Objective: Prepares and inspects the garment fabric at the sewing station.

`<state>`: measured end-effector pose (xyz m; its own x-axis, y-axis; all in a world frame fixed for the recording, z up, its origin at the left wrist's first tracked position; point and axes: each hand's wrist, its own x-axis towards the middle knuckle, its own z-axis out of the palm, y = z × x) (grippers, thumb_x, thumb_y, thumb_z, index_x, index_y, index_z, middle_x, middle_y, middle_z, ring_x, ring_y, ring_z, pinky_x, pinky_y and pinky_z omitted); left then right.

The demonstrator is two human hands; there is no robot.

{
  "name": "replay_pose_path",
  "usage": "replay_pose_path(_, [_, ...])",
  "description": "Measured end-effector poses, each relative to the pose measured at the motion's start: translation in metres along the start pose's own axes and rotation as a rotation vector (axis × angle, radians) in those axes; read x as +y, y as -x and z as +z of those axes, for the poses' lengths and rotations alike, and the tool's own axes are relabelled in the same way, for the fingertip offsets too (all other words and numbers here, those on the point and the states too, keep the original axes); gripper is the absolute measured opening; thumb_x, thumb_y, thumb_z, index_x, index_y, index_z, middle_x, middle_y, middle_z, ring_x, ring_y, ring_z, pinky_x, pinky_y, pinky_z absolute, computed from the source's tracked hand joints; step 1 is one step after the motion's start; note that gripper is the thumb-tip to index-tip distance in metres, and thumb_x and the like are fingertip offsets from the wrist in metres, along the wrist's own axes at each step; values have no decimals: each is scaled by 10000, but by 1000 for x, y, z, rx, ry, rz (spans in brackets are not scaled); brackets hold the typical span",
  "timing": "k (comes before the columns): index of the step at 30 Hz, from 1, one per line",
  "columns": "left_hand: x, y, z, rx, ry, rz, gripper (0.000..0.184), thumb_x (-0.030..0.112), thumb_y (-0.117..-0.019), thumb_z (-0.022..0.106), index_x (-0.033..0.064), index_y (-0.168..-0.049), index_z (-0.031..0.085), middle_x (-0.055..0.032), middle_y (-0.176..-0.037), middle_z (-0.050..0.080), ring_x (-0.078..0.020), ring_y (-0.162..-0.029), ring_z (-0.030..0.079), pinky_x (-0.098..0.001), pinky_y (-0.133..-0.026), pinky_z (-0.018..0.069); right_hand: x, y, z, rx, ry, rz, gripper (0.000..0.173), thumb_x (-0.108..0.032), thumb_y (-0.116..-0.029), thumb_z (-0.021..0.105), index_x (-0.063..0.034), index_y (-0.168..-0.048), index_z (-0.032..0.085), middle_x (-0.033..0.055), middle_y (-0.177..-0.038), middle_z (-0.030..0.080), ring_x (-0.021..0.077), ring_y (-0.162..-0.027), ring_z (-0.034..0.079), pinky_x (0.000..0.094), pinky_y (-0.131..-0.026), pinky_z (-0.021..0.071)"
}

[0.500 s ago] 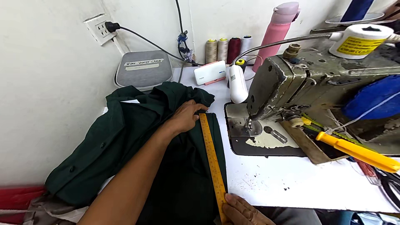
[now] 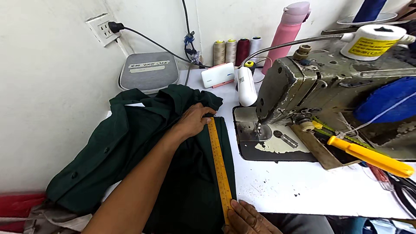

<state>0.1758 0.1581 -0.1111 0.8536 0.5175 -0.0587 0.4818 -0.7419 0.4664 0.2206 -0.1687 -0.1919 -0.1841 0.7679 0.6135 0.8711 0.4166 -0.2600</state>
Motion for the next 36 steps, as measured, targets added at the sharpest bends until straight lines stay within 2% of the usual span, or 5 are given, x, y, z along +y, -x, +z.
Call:
replay_pose_path(10, [-2,-1,3,31,12,-7,295,181,-1010,645,183,-1302,693,-120,-1107,605,-259,-1017,601,-454,-915,504,-4,-1,0,-17,2,20,201,-65,-1014,556,-20,-1129,714,233,-1157,723,401,-1160,678,502,-1075,495])
replay_pose_path(17, [3,-1,3,37,28,-33,312,142,-988,668,172,-1299,677,-135,-1165,595,-289,-1054,601,-481,-929,506,-3,0,1,-18,-23,30,206,-96,-1021,552,-31,-1131,714,233,-1167,719,401,-1167,674,488,-1078,495])
replay_pose_path(22, [10,5,10,185,-75,41,177,94,-920,736,133,-1092,718,-129,-1145,592,-351,-1145,549,-536,-914,489,-6,-4,-2,-22,-30,33,197,-93,-1015,564,-36,-1123,719,231,-1152,725,402,-1163,677,486,-1075,500])
replay_pose_path(26, [12,9,15,242,-273,163,93,102,-932,716,167,-976,765,-77,-1035,648,-309,-1057,590,-505,-854,460,-7,-5,0,-4,-14,40,185,-93,-1013,566,-61,-1110,720,217,-1153,728,388,-1163,680,481,-1069,506])
replay_pose_path(36, [8,13,14,174,-246,240,138,70,-969,655,114,-1014,778,-84,-1035,705,-292,-1022,662,-495,-848,517,-14,-13,4,19,3,30,181,-91,-1017,560,-73,-1082,729,205,-1130,739,370,-1144,696,462,-1057,519])
